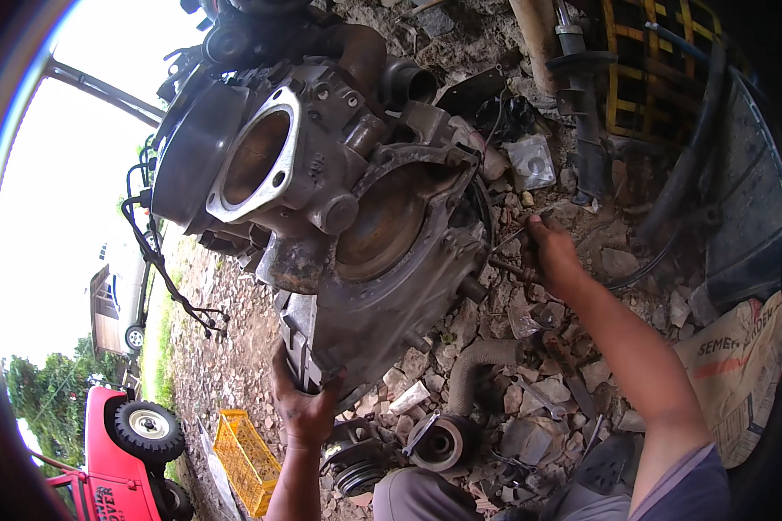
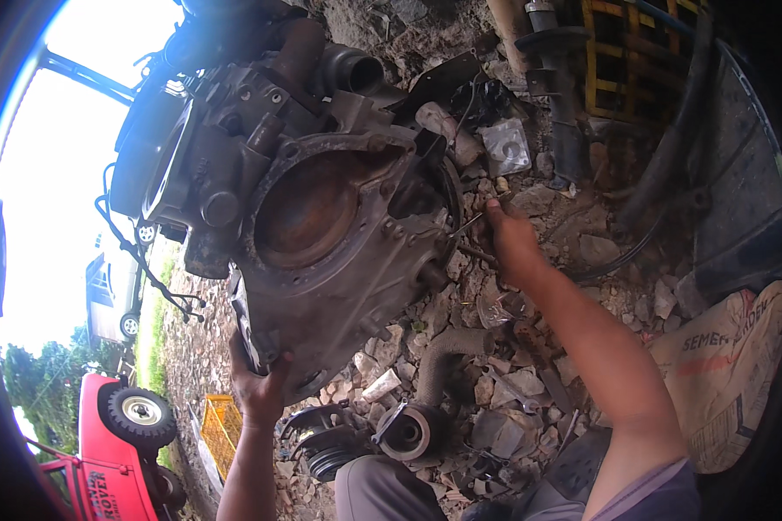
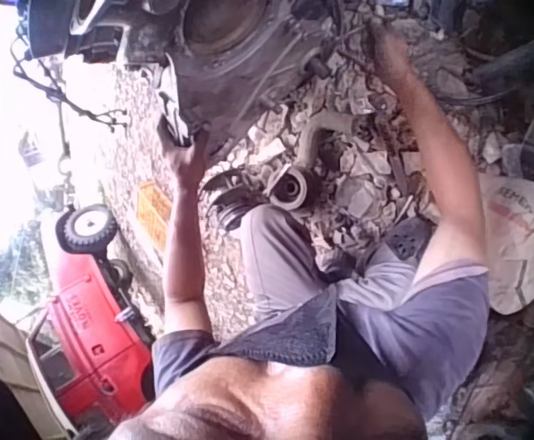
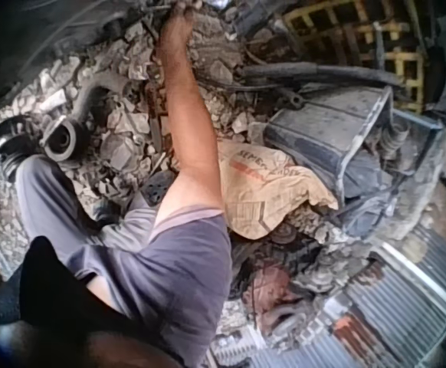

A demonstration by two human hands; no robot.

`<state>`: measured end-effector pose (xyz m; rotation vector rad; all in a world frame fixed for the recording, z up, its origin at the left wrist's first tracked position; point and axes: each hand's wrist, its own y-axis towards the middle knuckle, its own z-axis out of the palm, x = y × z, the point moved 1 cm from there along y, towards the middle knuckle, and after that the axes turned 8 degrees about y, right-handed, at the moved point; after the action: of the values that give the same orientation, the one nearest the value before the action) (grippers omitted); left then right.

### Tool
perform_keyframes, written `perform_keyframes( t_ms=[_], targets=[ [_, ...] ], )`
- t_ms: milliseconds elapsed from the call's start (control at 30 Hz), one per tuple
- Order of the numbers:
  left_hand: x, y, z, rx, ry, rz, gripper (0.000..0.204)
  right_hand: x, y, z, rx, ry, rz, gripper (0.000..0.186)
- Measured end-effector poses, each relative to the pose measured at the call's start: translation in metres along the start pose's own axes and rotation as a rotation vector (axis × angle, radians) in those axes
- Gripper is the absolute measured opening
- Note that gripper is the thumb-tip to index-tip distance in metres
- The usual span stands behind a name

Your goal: The person is working on a disassembled car engine outdoors. They use a wrench to loosen and tighten bolts on the engine block and a separate pulley assembly. The person repeatedly handles the engine block and pulley, adjusting their positions and inspecting the components.

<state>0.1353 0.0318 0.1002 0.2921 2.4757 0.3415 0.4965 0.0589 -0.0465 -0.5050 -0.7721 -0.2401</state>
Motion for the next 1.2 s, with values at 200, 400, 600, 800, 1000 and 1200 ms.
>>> perform_keyframes(
  t_ms=[200, 400, 600, 800, 1000, 1200],
  targets=[
    [-0.006, 0.0, 0.001, 0.007, -0.052, -0.028, 0.084, -0.011, 0.039, -0.014, 0.062, 0.281, 0.189, 0.016],
    [-0.005, 0.0, 0.0, 0.037, -0.057, -0.058, 0.085, -0.022, 0.057, -0.016, 0.116, 0.337, 0.281, 0.016],
    [-0.003, 0.0, 0.0, 0.047, -0.065, -0.052, 0.086, -0.027, 0.062, -0.012, 0.225, 0.277, 0.232, 0.013],
    [-0.012, 0.0, 0.001, 0.043, -0.105, -0.066, 0.087, -0.02, 0.03, 0.014, 0.225, -0.685, -0.545, 0.014],
    [-0.006, -0.001, -0.001, 0.052, -0.033, -0.018, 0.083, -0.048, -0.027, 0.03, 0.644, -1.576, -1.0, 0.027],
    [-0.014, -0.001, -0.001, 0.052, -0.068, -0.066, 0.082, -0.058, -0.039, 0.026, 0.773, -1.765, -0.902, 0.028]
  ],
)
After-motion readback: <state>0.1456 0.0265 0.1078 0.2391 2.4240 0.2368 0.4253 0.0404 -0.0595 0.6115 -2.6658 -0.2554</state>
